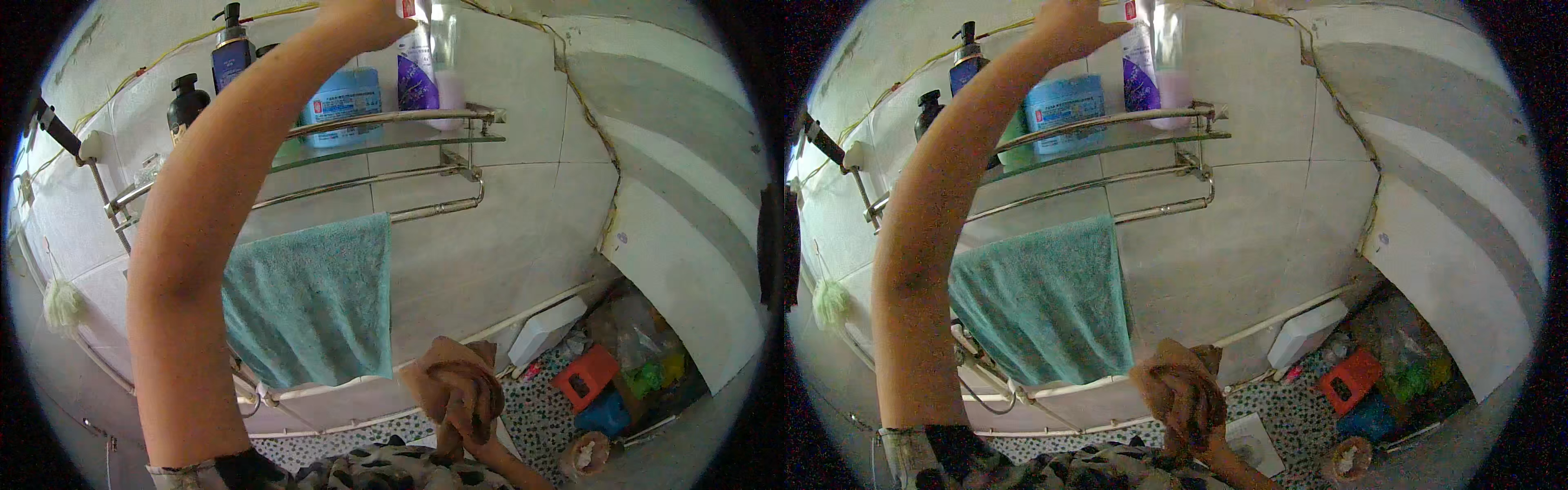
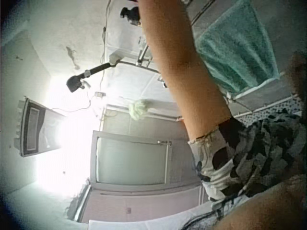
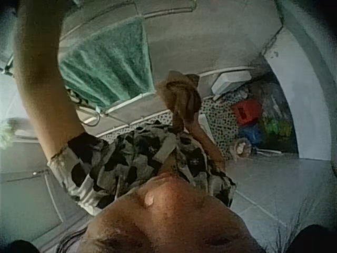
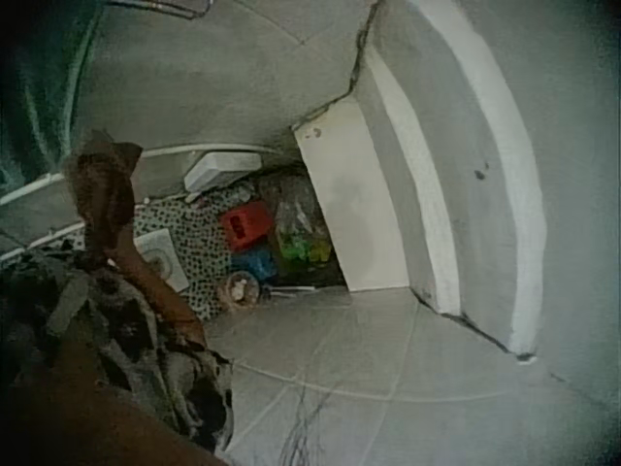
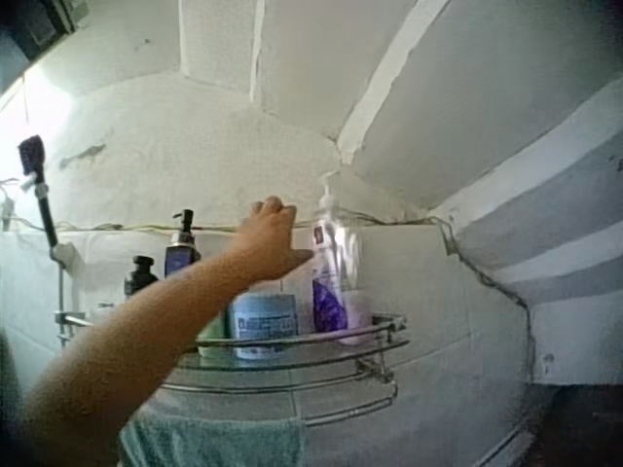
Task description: The person walks into the bathroom with a cloth, wipes down the tiled wall, and then wipes various toiletry bottles and a rack with the cloth.
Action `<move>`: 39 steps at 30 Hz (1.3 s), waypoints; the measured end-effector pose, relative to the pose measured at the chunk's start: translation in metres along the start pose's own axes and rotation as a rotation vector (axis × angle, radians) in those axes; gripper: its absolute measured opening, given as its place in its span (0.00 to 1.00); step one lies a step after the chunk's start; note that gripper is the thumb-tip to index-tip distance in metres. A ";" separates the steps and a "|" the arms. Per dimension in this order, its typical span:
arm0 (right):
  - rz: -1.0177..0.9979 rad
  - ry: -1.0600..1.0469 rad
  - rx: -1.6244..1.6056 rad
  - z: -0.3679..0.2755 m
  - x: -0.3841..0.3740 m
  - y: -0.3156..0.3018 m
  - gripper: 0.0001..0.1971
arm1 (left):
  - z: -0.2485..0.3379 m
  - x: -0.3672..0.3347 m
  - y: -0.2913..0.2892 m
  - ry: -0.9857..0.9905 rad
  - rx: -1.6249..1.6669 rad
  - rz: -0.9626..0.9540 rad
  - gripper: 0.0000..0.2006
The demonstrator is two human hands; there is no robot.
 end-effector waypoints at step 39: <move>0.125 0.158 -1.284 -0.021 -0.059 -0.029 0.38 | 0.089 0.176 -0.073 0.219 1.222 0.008 0.31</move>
Point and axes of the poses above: each hand's wrist, its own x-axis away from the middle knuckle, its own y-axis out of the palm, z = x × y, the point moved 2 cm from there along -x, towards the middle knuckle, and after that the axes turned 5 degrees about -x, right-handed, at the moved point
